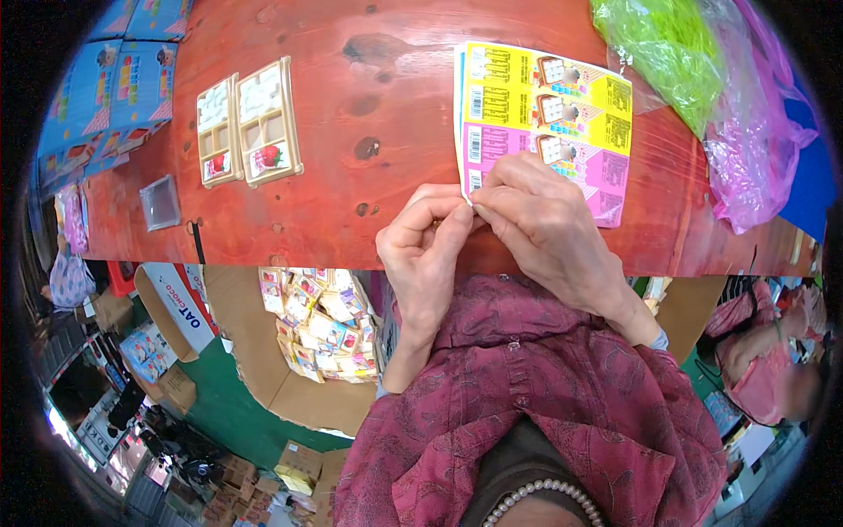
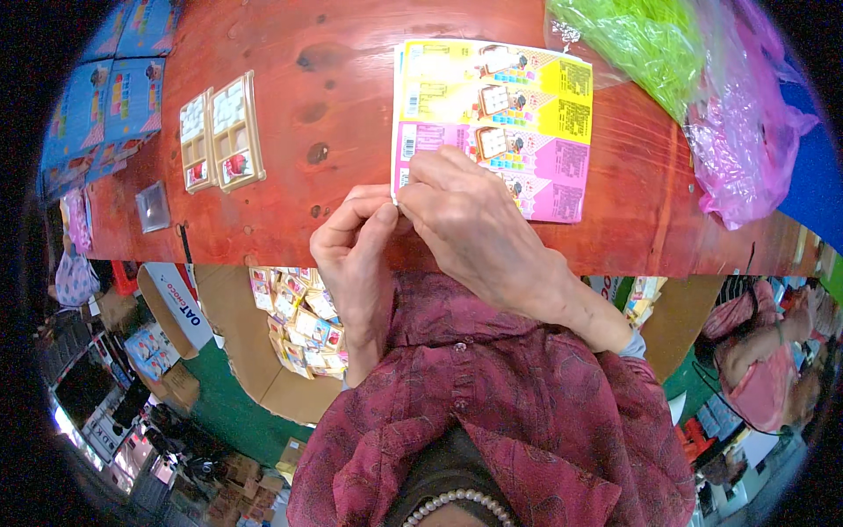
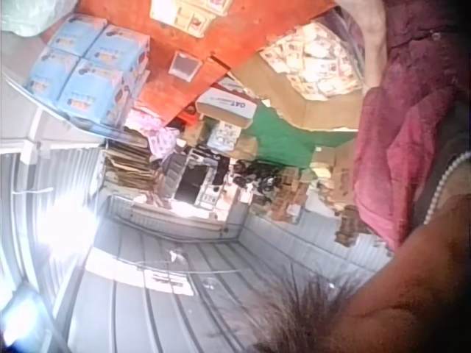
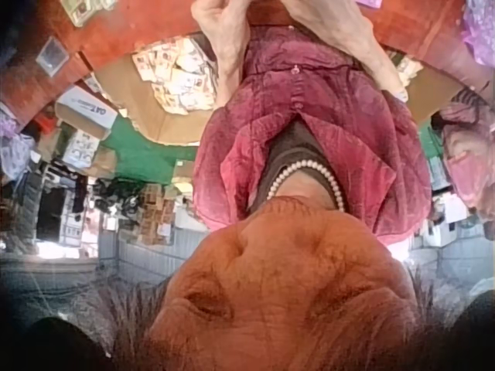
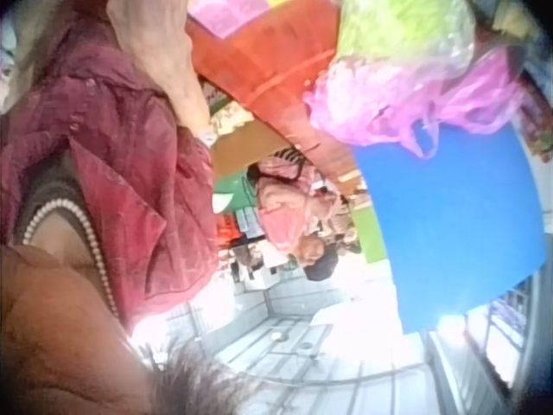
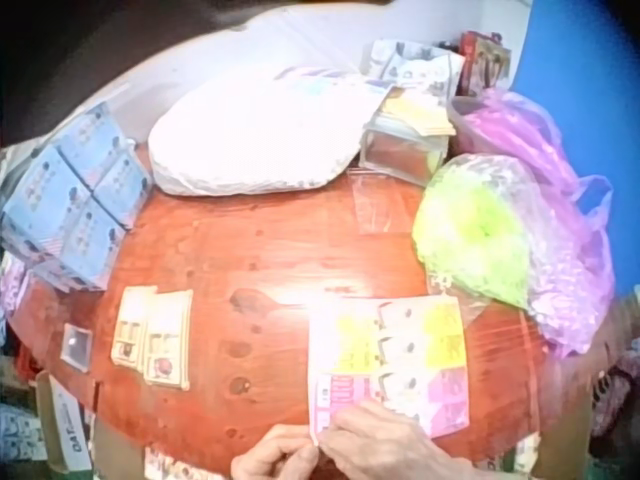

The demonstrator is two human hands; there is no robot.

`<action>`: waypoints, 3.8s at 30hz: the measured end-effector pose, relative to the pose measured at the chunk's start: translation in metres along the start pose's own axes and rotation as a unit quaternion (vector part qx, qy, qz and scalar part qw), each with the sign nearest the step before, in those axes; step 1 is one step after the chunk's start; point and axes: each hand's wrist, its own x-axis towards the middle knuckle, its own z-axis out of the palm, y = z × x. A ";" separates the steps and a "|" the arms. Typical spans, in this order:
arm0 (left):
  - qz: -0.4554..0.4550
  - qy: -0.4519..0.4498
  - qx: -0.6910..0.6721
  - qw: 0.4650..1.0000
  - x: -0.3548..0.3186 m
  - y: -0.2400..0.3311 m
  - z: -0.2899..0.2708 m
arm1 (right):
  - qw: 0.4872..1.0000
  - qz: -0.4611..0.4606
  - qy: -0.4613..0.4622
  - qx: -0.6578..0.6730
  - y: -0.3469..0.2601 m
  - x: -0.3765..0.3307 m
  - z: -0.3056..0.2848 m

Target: Peeling stickers from a sheet and applying them to small plastic toy trays at a factory workstation.

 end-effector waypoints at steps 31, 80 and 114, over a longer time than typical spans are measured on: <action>-0.007 0.014 -0.002 1.000 -0.009 -0.002 0.009 | 0.999 -0.002 0.046 0.012 0.003 -0.012 -0.003; -0.054 -0.047 -0.286 0.956 0.002 -0.020 0.002 | 0.990 0.035 0.135 0.000 -0.002 -0.018 -0.004; -0.046 0.052 -0.168 0.983 0.003 -0.026 0.005 | 0.990 0.067 0.122 -0.028 0.029 -0.037 -0.009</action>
